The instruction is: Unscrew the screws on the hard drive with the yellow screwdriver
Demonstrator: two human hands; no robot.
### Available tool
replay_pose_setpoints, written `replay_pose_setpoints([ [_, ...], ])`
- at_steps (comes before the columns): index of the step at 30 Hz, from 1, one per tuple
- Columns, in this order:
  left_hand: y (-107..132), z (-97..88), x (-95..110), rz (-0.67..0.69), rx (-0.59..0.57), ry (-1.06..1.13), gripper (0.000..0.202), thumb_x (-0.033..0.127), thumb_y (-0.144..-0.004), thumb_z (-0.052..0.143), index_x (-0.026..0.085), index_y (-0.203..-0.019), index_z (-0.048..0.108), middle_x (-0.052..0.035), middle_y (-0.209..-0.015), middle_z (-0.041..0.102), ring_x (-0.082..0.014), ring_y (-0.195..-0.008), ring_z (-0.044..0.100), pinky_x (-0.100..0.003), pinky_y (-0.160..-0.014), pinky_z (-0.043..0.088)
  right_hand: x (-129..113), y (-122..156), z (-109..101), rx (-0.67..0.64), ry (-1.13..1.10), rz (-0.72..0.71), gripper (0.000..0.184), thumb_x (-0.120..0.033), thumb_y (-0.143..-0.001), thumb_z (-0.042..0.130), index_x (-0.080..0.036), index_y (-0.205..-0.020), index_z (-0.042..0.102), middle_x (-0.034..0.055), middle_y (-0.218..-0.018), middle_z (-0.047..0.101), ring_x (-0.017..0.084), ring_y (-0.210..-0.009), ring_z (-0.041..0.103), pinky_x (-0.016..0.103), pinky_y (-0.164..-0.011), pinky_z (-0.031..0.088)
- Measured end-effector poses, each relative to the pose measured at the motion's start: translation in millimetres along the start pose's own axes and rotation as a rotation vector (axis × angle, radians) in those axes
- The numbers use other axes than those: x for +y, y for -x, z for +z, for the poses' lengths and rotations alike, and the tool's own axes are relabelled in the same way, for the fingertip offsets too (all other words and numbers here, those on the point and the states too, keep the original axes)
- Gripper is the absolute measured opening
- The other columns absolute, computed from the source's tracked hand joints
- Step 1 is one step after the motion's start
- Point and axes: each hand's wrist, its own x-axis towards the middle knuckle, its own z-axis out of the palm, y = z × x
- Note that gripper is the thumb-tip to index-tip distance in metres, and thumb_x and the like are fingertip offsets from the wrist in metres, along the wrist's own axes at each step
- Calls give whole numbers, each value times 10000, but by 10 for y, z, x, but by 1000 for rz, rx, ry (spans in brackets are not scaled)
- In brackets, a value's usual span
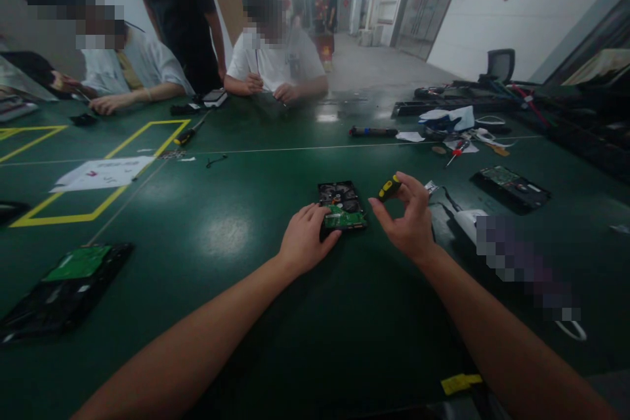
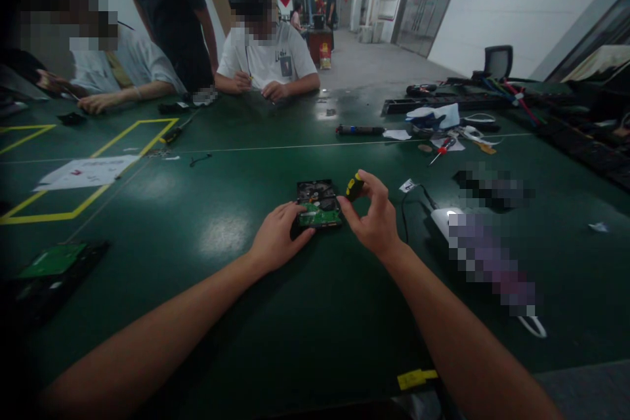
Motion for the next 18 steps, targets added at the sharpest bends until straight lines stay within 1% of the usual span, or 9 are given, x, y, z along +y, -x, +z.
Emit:
replay_pose_setpoints([
  [3,1,-5,2,-3,-13,2,430,451,-930,629,234,-1295,566,-113,-1333,651,-338,-1348,532,-555,-1094,465,6,1,-1,-74,-85,30,737,-195,-907,657,-327,-1525,278,100,-1315,602,254,-996,723,504,-933,634],
  [4,2,-6,2,-5,-17,1,432,453,-930,628,231,-1296,566,-115,-1331,651,-340,-1349,531,-557,-1094,464,11,3,1,-78,-97,44,736,-190,-911,648,-323,-1529,270,101,-1307,610,255,-998,726,508,-939,631],
  [8,2,-7,3,-6,-15,0,437,458,-932,626,230,-1299,562,-117,-1328,651,-340,-1349,530,-557,-1103,456,28,8,10,4,-20,48,753,-236,-869,730,-332,-1490,315,100,-1298,616,245,-903,727,478,-821,663],
  [10,2,-4,3,-4,-8,6,436,455,-929,631,235,-1299,561,-114,-1331,649,-341,-1347,533,-560,-1103,456,30,10,8,19,9,30,753,-252,-854,751,-335,-1474,331,102,-1326,598,238,-881,722,471,-797,667],
  [12,3,1,-1,-3,-3,10,438,454,-925,635,236,-1298,561,-113,-1335,647,-342,-1347,533,-563,-1099,458,24,10,3,0,-12,26,727,-243,-872,721,-330,-1476,325,104,-1342,584,242,-919,725,481,-841,660],
  [15,4,11,-14,-3,-2,11,440,458,-927,632,234,-1298,563,-114,-1334,648,-340,-1349,531,-560,-1100,459,4,5,0,-59,-110,47,705,-200,-907,651,-316,-1495,279,96,-1290,611,242,-970,733,501,-927,636],
  [18,3,16,-23,-8,-6,2,441,463,-928,627,229,-1298,567,-117,-1335,649,-341,-1352,527,-559,-1101,459,-10,1,9,-36,-118,53,715,-196,-895,675,-308,-1487,290,95,-1272,611,243,-977,731,492,-908,645],
])
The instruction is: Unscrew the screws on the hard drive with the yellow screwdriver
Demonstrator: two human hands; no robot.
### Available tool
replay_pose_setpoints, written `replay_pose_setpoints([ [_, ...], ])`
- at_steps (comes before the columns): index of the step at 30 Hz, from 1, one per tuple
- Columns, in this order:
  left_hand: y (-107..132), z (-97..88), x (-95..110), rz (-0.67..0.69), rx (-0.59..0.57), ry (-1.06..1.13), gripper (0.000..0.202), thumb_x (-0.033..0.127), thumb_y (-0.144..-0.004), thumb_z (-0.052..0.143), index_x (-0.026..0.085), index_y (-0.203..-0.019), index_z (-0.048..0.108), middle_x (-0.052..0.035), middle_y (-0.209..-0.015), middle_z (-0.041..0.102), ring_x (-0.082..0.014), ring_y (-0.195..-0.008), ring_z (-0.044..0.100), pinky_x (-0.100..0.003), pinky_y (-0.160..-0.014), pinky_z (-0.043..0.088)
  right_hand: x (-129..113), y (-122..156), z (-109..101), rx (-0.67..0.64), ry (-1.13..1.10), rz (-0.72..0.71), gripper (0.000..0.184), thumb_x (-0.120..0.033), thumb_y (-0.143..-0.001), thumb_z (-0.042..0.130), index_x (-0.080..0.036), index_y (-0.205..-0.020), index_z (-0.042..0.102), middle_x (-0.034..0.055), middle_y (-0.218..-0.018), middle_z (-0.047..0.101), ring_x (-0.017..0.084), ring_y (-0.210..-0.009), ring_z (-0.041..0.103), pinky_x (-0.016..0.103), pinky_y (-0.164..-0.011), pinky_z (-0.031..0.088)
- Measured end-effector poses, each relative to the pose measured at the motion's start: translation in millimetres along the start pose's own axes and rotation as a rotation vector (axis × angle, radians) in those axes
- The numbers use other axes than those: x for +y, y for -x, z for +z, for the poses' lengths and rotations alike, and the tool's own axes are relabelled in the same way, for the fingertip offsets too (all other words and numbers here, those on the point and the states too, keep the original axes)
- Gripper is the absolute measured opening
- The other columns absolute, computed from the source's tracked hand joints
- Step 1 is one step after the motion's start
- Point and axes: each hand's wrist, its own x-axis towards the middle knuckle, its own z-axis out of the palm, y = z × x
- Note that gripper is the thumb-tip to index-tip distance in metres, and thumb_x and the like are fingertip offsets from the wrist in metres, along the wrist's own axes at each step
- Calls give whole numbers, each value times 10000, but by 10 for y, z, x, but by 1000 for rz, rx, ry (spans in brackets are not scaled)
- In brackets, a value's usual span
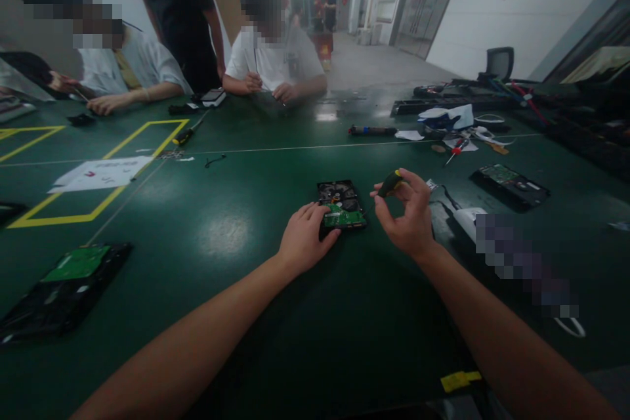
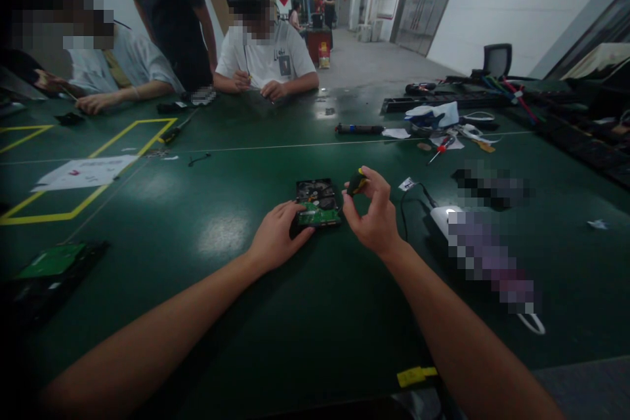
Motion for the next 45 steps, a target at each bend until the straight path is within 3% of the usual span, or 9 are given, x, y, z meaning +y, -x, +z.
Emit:
replay_pose_setpoints([
  [5,-6,-19,16,7,-7,2,427,449,-919,639,232,-1281,572,-114,-1321,656,-337,-1338,542,-548,-1104,461,12,16,10,78,126,-51,722,-253,-850,756,-326,-1451,362,104,-1352,543,251,-986,706,469,-838,668],
  [10,-4,-42,42,4,-9,7,420,442,-922,633,229,-1279,570,-112,-1314,660,-335,-1342,539,-550,-1112,455,20,25,10,-32,-26,-4,705,-195,-905,654,-313,-1490,277,95,-1264,617,249,-977,729,510,-922,642],
  [16,-2,-17,34,-18,-15,1,453,460,-921,633,208,-1294,575,-126,-1330,654,-335,-1350,527,-533,-1125,448,17,17,12,61,79,-53,734,-221,-851,748,-342,-1452,343,83,-1315,550,214,-881,709,438,-780,669],
  [23,-9,-6,10,-28,-1,23,470,461,-903,652,225,-1297,555,-123,-1337,636,-339,-1327,546,-549,-1106,466,29,17,0,-39,-40,-11,706,-178,-912,643,-350,-1494,282,87,-1319,574,240,-997,716,515,-921,640],
  [33,-12,-27,39,-48,4,7,542,500,-892,655,178,-1310,529,-150,-1322,625,-331,-1259,571,-506,-1073,496,46,20,-2,37,109,-24,776,-267,-872,740,-325,-1518,315,107,-1378,559,276,-1044,707,479,-877,656],
  [41,0,10,15,-38,16,-12,604,541,-936,582,152,-1391,504,-163,-1370,614,-332,-1302,553,-511,-1111,467,22,31,-10,-69,-33,45,766,-194,-924,637,-322,-1564,236,113,-1399,570,261,-1039,726,499,-973,623],
  [45,4,26,0,-27,4,-28,654,562,-956,541,127,-1439,475,-180,-1404,601,-341,-1337,535,-521,-1130,449,23,24,-7,-15,58,8,783,-226,-901,694,-337,-1553,275,105,-1382,580,263,-989,729,490,-908,645],
])
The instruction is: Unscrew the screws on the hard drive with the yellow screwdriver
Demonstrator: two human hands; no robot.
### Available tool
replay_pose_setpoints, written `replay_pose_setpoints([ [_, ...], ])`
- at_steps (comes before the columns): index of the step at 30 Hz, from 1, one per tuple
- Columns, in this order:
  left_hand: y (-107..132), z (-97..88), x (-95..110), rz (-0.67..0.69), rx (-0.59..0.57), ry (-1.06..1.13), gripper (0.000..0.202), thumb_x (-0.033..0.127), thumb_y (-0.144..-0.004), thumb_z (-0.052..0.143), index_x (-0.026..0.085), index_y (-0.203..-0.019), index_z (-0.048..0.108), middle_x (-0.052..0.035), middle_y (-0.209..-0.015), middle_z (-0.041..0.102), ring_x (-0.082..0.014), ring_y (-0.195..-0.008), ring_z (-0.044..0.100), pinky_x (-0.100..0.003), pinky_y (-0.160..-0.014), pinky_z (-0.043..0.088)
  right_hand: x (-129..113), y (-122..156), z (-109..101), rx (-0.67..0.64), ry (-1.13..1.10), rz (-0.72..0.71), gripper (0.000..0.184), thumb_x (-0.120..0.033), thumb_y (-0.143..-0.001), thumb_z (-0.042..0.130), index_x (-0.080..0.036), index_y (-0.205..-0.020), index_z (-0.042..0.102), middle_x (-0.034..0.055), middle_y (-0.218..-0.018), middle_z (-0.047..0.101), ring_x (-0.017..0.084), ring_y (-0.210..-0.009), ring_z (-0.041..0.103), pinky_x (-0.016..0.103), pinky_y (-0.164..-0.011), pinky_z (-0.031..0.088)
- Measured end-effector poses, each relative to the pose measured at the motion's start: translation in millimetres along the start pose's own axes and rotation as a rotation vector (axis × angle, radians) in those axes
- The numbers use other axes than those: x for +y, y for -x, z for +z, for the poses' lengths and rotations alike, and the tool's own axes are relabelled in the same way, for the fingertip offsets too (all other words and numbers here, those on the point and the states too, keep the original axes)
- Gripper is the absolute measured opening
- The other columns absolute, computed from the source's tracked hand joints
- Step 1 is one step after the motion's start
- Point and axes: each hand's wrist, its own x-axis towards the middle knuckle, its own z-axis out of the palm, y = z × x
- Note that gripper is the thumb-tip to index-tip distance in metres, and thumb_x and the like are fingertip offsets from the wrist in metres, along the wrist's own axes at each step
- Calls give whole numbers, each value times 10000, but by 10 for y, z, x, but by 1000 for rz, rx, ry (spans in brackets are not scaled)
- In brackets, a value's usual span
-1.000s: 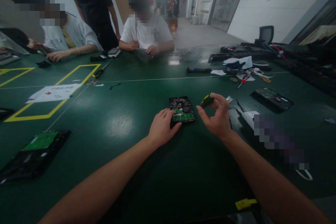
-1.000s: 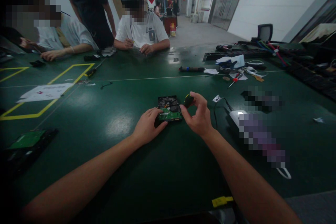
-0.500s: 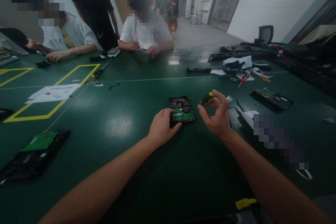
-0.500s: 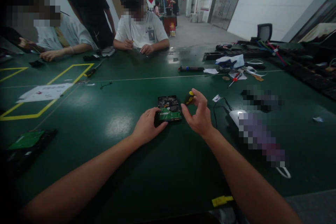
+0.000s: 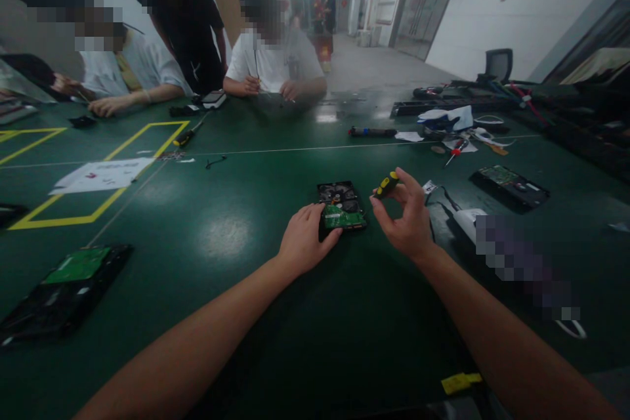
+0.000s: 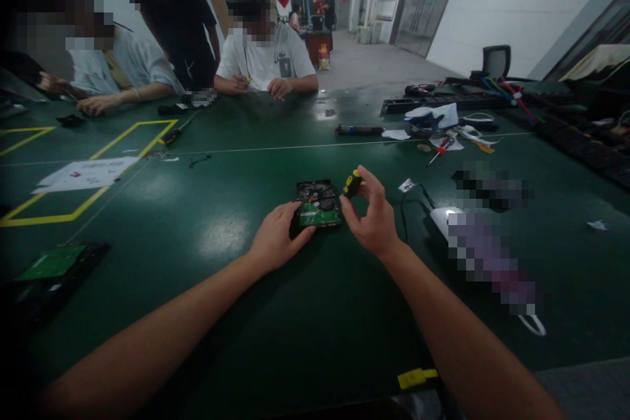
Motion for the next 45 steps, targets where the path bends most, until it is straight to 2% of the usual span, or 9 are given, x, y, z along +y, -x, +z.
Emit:
replay_pose_setpoints([
  [3,3,10,-11,6,0,-4,642,570,-959,534,145,-1437,483,-172,-1404,605,-342,-1340,537,-531,-1125,450,-7,-8,-3,34,61,-41,780,-248,-874,736,-340,-1527,318,102,-1379,574,260,-965,725,478,-873,652],
  [8,7,16,-17,14,9,0,605,559,-961,540,158,-1412,508,-155,-1390,618,-329,-1325,548,-519,-1126,452,-29,-14,1,-19,-65,1,734,-185,-911,661,-307,-1528,283,99,-1285,635,253,-987,735,487,-935,632],
  [10,8,14,-14,9,8,-1,599,559,-964,535,164,-1414,509,-153,-1389,619,-329,-1327,548,-522,-1121,456,-27,-15,5,-11,-74,19,736,-183,-910,663,-304,-1526,280,90,-1240,656,251,-971,738,482,-912,639],
  [15,0,-2,3,1,-7,-13,614,572,-970,518,155,-1421,507,-161,-1399,611,-330,-1338,539,-517,-1122,454,-10,-7,-3,58,61,-46,762,-244,-857,751,-333,-1493,342,95,-1336,591,261,-986,720,466,-853,655],
  [20,-7,-15,20,0,-6,-13,603,555,-968,531,147,-1412,516,-159,-1396,612,-322,-1328,544,-501,-1135,445,-5,-3,-2,-9,-43,2,724,-198,-906,663,-316,-1517,292,104,-1332,594,250,-1003,726,480,-914,641],
  [26,-8,-17,12,1,0,-4,598,558,-966,530,164,-1416,511,-159,-1394,615,-329,-1331,545,-516,-1116,461,-14,-25,2,76,35,-36,728,-228,-848,749,-340,-1452,357,70,-1247,600,208,-843,709,437,-776,659],
  [32,-7,-10,3,2,4,7,586,552,-961,543,177,-1411,510,-149,-1398,615,-331,-1334,546,-525,-1116,461,-17,-12,6,-24,-103,-4,735,-155,-888,659,-315,-1501,286,81,-1248,634,242,-987,727,496,-943,626],
  [39,-3,-7,3,6,6,9,586,545,-961,546,182,-1419,500,-156,-1399,612,-334,-1330,547,-534,-1113,459,-14,-10,9,76,50,-66,740,-238,-853,754,-345,-1464,351,92,-1360,545,246,-980,709,456,-836,664],
  [45,-6,-12,9,8,4,10,565,531,-960,553,185,-1406,512,-150,-1378,624,-328,-1325,550,-528,-1107,463,-48,-14,3,-33,-73,10,695,-197,-924,638,-305,-1503,270,86,-1224,650,249,-998,733,499,-955,625],
])
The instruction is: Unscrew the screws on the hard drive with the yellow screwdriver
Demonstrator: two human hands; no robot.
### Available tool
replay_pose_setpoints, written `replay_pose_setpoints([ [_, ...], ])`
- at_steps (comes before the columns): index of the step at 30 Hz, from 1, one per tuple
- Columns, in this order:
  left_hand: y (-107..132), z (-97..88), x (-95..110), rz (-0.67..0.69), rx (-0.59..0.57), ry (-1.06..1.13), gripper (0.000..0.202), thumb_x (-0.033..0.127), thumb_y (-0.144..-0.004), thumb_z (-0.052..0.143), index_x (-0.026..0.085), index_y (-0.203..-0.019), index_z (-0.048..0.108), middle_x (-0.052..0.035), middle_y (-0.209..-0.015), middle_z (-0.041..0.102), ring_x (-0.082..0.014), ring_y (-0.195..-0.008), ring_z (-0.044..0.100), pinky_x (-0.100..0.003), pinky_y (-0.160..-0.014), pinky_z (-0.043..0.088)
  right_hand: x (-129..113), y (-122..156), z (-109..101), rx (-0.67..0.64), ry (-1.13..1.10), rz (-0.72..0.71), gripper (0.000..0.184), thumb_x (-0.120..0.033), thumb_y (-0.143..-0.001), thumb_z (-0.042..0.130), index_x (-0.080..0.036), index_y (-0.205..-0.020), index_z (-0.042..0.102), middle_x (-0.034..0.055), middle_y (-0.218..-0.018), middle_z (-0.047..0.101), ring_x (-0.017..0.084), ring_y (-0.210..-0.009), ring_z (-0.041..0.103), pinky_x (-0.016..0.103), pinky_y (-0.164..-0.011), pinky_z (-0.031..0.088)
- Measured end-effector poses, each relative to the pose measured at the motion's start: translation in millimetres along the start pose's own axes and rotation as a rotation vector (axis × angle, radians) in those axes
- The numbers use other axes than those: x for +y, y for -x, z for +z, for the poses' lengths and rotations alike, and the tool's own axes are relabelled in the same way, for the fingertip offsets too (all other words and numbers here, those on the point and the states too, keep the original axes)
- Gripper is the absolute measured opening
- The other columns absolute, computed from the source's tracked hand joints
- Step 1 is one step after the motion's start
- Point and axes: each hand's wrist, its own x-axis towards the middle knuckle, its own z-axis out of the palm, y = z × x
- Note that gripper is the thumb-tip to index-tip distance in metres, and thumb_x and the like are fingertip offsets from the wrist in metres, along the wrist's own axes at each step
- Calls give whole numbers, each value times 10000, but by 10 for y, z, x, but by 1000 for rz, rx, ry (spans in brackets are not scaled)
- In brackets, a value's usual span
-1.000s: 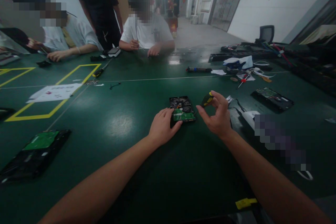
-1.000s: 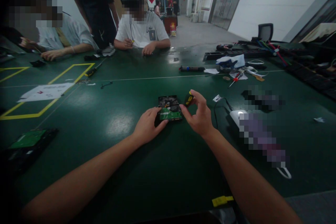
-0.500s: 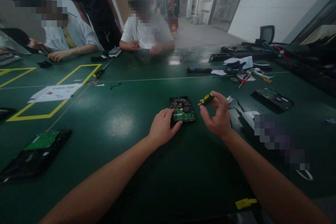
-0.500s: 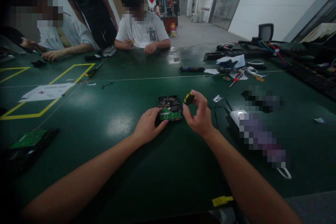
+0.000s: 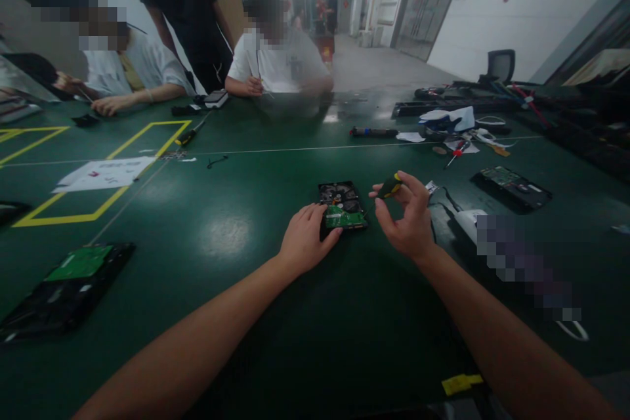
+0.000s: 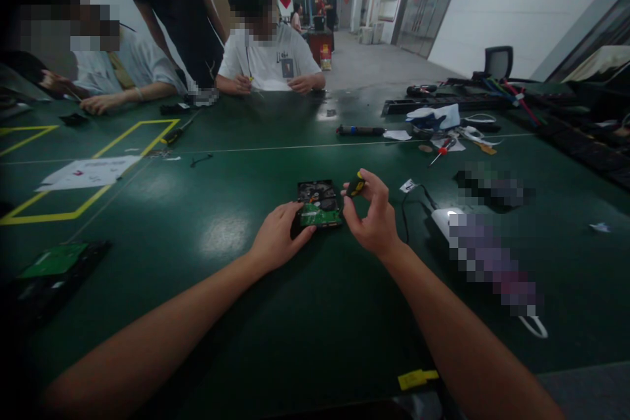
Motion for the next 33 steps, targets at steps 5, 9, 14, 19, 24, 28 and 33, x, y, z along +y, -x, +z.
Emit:
replay_pose_setpoints([
  [5,2,2,-4,-13,0,2,570,549,-960,550,192,-1402,515,-149,-1389,617,-331,-1325,550,-533,-1101,467,33,4,12,93,97,-53,710,-250,-866,741,-331,-1455,353,90,-1325,576,231,-930,717,454,-828,658],
  [9,1,2,-7,-5,2,0,575,543,-962,549,187,-1412,506,-150,-1394,614,-330,-1329,547,-536,-1110,459,44,5,7,49,53,-45,710,-210,-890,695,-317,-1485,324,87,-1261,620,238,-957,724,479,-890,643],
  [14,9,-25,3,-1,-2,-2,576,540,-965,547,181,-1414,507,-150,-1393,617,-325,-1331,547,-527,-1116,457,41,7,19,39,21,-11,722,-205,-897,682,-313,-1498,297,85,-1231,650,244,-960,731,483,-887,646],
  [19,9,-35,12,-8,-10,-3,575,548,-969,534,179,-1409,512,-155,-1402,613,-331,-1337,543,-534,-1110,462,62,14,17,101,116,-52,738,-246,-860,743,-325,-1472,338,110,-1354,559,237,-917,718,473,-821,653],
  [24,3,-26,11,-11,-6,2,569,543,-963,544,188,-1408,512,-149,-1406,611,-334,-1342,539,-541,-1110,460,28,-1,2,54,20,-23,693,-194,-906,665,-324,-1487,312,89,-1273,609,236,-952,728,475,-896,639],
  [28,4,-37,24,0,-1,3,560,539,-968,540,189,-1405,512,-146,-1393,617,-329,-1329,548,-534,-1113,458,18,-9,-1,123,123,-61,718,-239,-862,748,-347,-1455,356,77,-1267,581,218,-856,714,443,-777,655],
  [33,3,-27,17,-6,-7,0,569,536,-960,552,178,-1401,519,-157,-1380,622,-330,-1317,554,-526,-1104,466,25,1,-11,115,138,-46,686,-250,-877,726,-334,-1450,359,83,-1260,599,232,-895,721,461,-808,653],
])
